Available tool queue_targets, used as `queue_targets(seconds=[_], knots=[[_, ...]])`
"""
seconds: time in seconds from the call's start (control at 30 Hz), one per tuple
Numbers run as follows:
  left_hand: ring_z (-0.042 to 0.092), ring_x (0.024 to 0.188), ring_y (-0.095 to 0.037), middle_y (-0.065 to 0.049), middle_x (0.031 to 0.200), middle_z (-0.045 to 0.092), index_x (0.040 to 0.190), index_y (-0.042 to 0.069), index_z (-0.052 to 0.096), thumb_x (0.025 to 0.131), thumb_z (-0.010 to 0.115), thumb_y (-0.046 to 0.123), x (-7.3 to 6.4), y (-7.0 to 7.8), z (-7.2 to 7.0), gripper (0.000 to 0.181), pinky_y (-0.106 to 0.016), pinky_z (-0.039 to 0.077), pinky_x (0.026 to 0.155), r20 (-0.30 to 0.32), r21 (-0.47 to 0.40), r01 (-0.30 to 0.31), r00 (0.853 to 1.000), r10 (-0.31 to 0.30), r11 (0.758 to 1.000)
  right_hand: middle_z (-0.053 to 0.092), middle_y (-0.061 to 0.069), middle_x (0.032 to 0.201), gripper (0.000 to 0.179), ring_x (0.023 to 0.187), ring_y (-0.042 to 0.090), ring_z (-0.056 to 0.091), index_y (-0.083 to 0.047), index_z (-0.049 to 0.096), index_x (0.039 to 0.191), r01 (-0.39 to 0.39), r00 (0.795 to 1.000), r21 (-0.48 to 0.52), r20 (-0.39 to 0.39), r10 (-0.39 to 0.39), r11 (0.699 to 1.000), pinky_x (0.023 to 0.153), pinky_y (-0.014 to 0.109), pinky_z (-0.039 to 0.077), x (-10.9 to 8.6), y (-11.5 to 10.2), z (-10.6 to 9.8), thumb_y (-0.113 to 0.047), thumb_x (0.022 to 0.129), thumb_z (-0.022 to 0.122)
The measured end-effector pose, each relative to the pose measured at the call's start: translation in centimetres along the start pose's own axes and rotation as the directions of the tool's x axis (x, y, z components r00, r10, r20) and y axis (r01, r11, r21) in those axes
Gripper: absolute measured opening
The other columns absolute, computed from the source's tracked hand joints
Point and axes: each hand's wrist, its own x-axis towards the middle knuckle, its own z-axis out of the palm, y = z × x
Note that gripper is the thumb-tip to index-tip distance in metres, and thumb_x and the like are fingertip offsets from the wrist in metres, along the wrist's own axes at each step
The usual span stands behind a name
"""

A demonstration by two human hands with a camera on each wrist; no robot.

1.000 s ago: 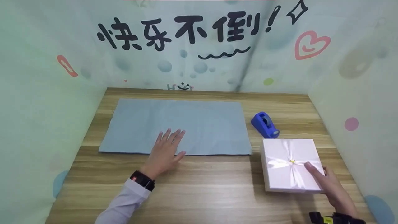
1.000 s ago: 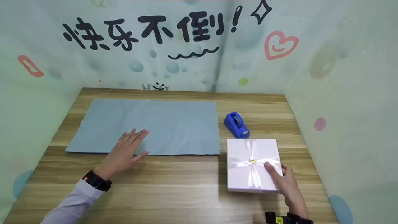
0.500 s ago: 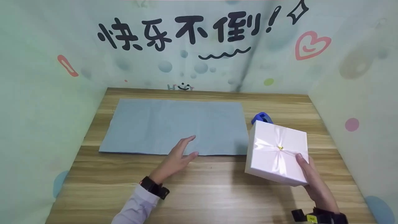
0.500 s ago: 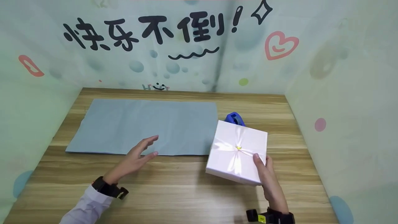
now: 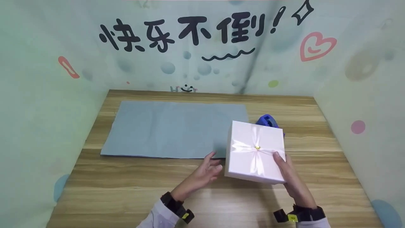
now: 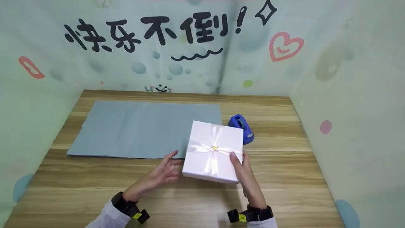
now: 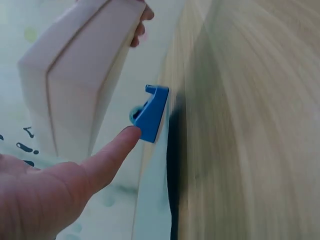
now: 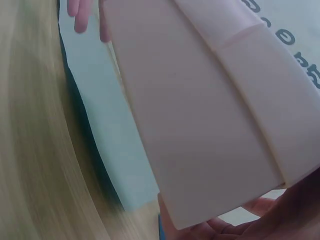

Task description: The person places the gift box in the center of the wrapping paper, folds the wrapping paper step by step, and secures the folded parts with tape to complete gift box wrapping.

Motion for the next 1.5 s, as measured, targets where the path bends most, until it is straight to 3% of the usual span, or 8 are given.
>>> queue_targets(seconds=[0.13, 0.27, 0.4, 0.7, 0.93, 1.07, 1.27, 1.5], knots=[[0.051, 0.118, -0.034, -0.028, 0.141, 0.030, 0.150, 0.025, 0.004, 0.092, 0.054, 0.039, -0.2, -0.3, 1.0, 0.078, -0.049, 0.041, 0.101, -0.009, -0.086, -0.010, 1.000, 0.009, 0.996, 0.027, 0.021, 0.137, 0.071, 0.108, 0.017, 0.046, -0.012, -0.002, 0.148, -0.012, 1.000, -0.014, 0.001, 0.012, 1.000, 0.087, 0.026, 0.040, 0.2, -0.1, 0.9, -0.047, 0.097, 0.032], [0.057, 0.108, -0.028, -0.027, 0.135, 0.034, 0.149, 0.032, 0.010, 0.091, 0.058, 0.034, -0.3, -0.4, 1.7, 0.075, -0.048, 0.046, 0.095, -0.052, -0.155, -0.014, 0.999, 0.007, 0.988, 0.032, 0.020, 0.131, 0.067, 0.099, 0.014, 0.049, -0.010, 0.003, 0.146, -0.026, 1.000, -0.029, -0.008, 0.026, 0.999, 0.083, 0.026, 0.041, 0.4, -0.2, 1.5, -0.046, 0.097, 0.031], [0.058, 0.105, -0.025, -0.023, 0.132, 0.038, 0.149, 0.032, 0.014, 0.090, 0.059, 0.035, -0.2, -0.4, 2.1, 0.074, -0.048, 0.049, 0.091, -0.114, -0.141, 0.004, 0.993, -0.020, 0.990, 0.033, 0.020, 0.130, 0.066, 0.097, 0.013, 0.050, -0.010, 0.003, 0.146, -0.027, 1.000, -0.028, -0.008, 0.027, 0.999, 0.082, 0.026, 0.042, 0.5, -0.1, 1.8, -0.045, 0.098, 0.031], [0.056, 0.106, -0.025, -0.023, 0.139, 0.034, 0.148, 0.032, 0.019, 0.088, 0.061, 0.036, 0.0, -0.5, 2.4, 0.073, -0.045, 0.051, 0.090, -0.215, -0.093, 0.000, 0.976, -0.020, 0.996, 0.026, 0.020, 0.142, 0.074, 0.123, 0.025, 0.039, -0.011, -0.002, 0.149, -0.035, 0.999, -0.021, 0.027, 0.036, 0.999, 0.097, 0.030, 0.035, 0.7, 0.1, 2.0, -0.049, 0.096, 0.035], [0.057, 0.103, -0.024, -0.024, 0.138, 0.034, 0.149, 0.028, 0.018, 0.090, 0.060, 0.033, 0.1, -0.5, 1.9, 0.073, -0.045, 0.051, 0.089, -0.259, -0.100, -0.017, 0.966, -0.009, 0.995, 0.037, 0.021, 0.136, 0.067, 0.110, 0.020, 0.051, -0.008, 0.015, 0.144, -0.029, 1.000, -0.062, 0.002, 0.030, 0.998, 0.090, 0.026, 0.041, 0.9, 0.3, 2.1, -0.044, 0.095, 0.043], [0.058, 0.097, -0.022, -0.026, 0.134, 0.039, 0.150, 0.026, 0.017, 0.091, 0.058, 0.031, 0.1, -0.6, 0.9, 0.072, -0.043, 0.052, 0.087, -0.296, -0.097, -0.005, 0.955, -0.024, 0.995, 0.039, 0.022, 0.136, 0.063, 0.107, 0.020, 0.053, -0.009, 0.020, 0.144, -0.011, 1.000, -0.080, -0.007, 0.011, 0.997, 0.088, 0.031, 0.045, 1.0, 0.7, 2.0, -0.038, 0.095, 0.048], [0.057, 0.094, -0.023, -0.024, 0.131, 0.044, 0.150, 0.026, 0.016, 0.093, 0.054, 0.032, 0.6, -0.2, -1.6, 0.069, -0.038, 0.052, 0.084, -0.383, -0.080, 0.023, 0.922, -0.051, 0.997, 0.044, 0.025, 0.133, 0.052, 0.103, 0.021, 0.057, -0.004, 0.025, 0.142, 0.048, 0.998, -0.062, -0.029, -0.050, 0.997, 0.089, 0.037, 0.049, 0.8, 1.7, 1.0, -0.024, 0.098, 0.046], [0.060, 0.091, -0.025, -0.020, 0.128, 0.045, 0.149, 0.020, 0.015, 0.094, 0.049, 0.034, 1.2, 0.7, -5.7, 0.066, -0.038, 0.051, 0.083, -0.522, -0.117, 0.056, 0.846, -0.109, 0.992, 0.047, 0.022, 0.131, 0.051, 0.100, 0.017, 0.059, -0.004, 0.028, 0.140, 0.030, 0.998, -0.076, -0.055, -0.035, 0.997, 0.089, 0.035, 0.050, 0.5, 2.6, -0.3, -0.025, 0.098, 0.046]])
